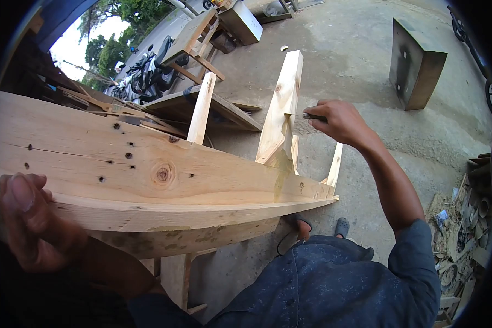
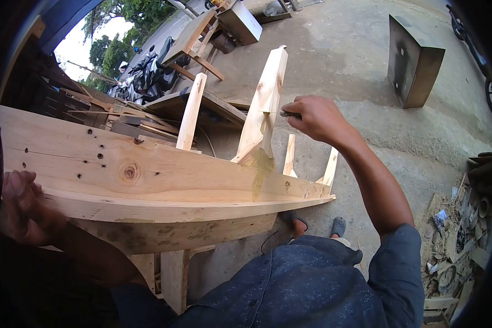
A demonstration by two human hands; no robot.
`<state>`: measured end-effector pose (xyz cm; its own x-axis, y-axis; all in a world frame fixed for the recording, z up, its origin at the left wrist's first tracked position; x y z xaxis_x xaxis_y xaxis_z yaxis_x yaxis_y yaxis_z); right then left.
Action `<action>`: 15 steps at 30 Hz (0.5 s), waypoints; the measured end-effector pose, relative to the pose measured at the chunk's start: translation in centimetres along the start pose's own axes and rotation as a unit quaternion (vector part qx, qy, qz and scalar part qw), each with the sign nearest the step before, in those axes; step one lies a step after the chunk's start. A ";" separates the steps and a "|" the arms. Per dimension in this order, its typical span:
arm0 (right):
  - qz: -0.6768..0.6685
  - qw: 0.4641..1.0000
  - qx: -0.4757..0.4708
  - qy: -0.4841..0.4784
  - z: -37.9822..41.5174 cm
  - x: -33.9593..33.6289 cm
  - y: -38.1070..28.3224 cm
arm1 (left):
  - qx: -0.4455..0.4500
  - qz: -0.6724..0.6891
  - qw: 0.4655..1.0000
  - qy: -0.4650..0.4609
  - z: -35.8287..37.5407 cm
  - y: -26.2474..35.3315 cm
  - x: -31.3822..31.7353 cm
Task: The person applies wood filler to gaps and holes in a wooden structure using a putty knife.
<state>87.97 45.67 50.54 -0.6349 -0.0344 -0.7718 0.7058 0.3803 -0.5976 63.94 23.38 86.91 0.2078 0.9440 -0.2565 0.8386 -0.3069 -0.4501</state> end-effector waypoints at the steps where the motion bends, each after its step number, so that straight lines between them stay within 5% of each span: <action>1: -0.001 1.000 0.000 0.000 0.0 -0.2 -0.1 | 0.004 0.001 1.000 0.003 0.0 -0.1 -0.1; 3: -0.018 0.993 -0.053 -0.104 0.5 0.8 -1.2 | 0.011 0.006 1.000 0.005 0.1 -0.1 -0.1; 7: -0.171 0.979 -0.079 -0.074 0.2 2.4 1.0 | 0.005 0.008 1.000 -0.011 0.0 -0.1 0.0; 9: -0.443 0.892 0.090 -0.019 0.2 3.5 4.7 | -0.004 -0.001 1.000 -0.014 0.0 0.4 0.3; 10: -0.444 0.891 0.092 -0.012 0.1 4.5 5.4 | 0.000 0.005 1.000 -0.012 -0.1 0.5 0.3; 13: -0.592 0.773 0.179 0.144 0.0 7.8 9.4 | 0.033 0.006 0.998 -0.050 -0.3 0.7 0.5; 15: -0.586 0.773 0.186 0.158 -0.4 9.5 9.5 | 0.036 0.001 0.998 -0.046 -0.3 0.8 0.4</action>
<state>88.49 49.30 37.65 -0.9100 0.0957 0.4034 -0.4080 -0.0345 -0.9123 64.84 23.58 86.71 0.1602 0.9290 -0.3335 0.7986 -0.3206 -0.5093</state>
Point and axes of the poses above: each hand's wrist, its own z-axis away from the middle knuckle, its own x-axis out of the palm, y = z × x, the point moved 8 cm from there along -z, towards the middle knuckle, and after that the axes turned 3 degrees about -y, right-handed, at the moved point
